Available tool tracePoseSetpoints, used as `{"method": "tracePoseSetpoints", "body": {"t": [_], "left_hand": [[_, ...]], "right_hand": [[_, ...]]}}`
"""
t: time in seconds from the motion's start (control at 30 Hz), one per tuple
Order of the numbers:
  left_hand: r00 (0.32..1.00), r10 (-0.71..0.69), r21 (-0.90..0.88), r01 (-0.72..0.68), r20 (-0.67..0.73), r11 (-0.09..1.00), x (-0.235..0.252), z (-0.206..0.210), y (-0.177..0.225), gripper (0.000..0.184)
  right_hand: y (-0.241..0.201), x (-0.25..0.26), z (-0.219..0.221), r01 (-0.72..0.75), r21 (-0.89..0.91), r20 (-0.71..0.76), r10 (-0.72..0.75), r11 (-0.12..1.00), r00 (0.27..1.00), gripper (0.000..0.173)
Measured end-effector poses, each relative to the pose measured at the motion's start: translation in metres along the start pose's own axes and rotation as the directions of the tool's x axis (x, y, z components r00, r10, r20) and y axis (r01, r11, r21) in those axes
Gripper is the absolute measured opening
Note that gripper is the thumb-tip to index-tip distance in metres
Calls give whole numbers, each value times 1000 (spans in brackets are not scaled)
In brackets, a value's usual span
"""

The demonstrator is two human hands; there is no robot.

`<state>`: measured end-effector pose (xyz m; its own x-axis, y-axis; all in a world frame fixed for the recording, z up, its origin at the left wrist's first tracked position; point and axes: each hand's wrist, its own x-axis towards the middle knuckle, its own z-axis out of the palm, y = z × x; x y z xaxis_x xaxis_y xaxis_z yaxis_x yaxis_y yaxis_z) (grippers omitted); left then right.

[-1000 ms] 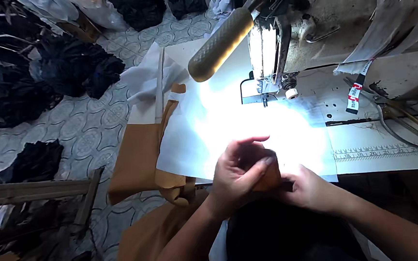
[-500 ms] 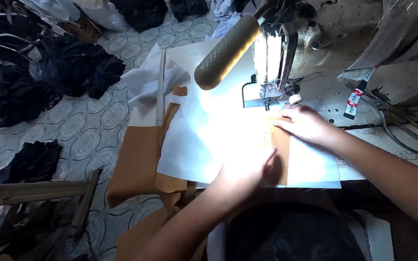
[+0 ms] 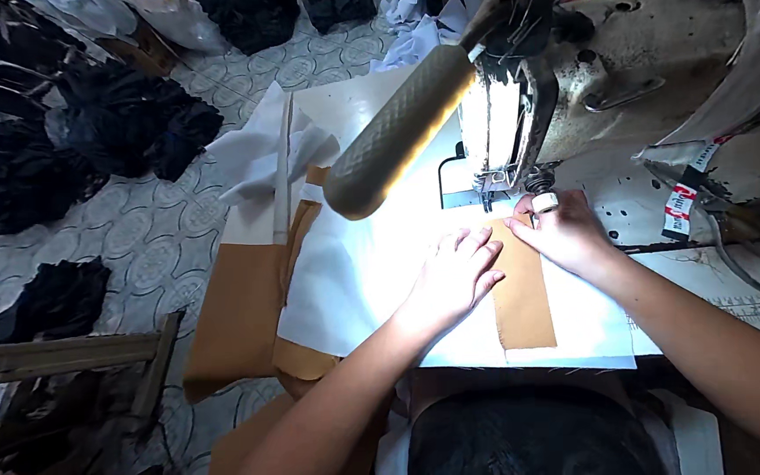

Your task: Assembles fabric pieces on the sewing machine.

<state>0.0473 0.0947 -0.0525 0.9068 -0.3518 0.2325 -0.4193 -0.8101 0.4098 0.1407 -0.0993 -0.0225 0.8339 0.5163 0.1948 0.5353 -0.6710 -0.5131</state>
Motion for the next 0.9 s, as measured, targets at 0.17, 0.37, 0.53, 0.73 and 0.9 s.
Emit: {"method": "tracePoseSetpoints", "body": {"t": [0.17,0.37,0.53,0.73,0.9], "left_hand": [[999,-32,37,31,33,999,8,-6,2,53],[999,-36,33,36,3,999,6,-1,-2,54],[1000,-29,26,29,3,999,5,-4,0,53],[999,-42,4,42,-1,999,7,-2,-2,46],[998,-57,14,57,19,998,9,-5,-2,51]], "right_hand": [[4,5,5,-26,19,-44,27,999,999,23],[5,6,3,-47,57,-7,47,997,999,20],[7,7,4,-44,78,-13,45,996,999,20],[9,7,5,-54,88,-3,54,995,999,21],[18,3,13,147,18,-62,-145,989,987,22]]}}
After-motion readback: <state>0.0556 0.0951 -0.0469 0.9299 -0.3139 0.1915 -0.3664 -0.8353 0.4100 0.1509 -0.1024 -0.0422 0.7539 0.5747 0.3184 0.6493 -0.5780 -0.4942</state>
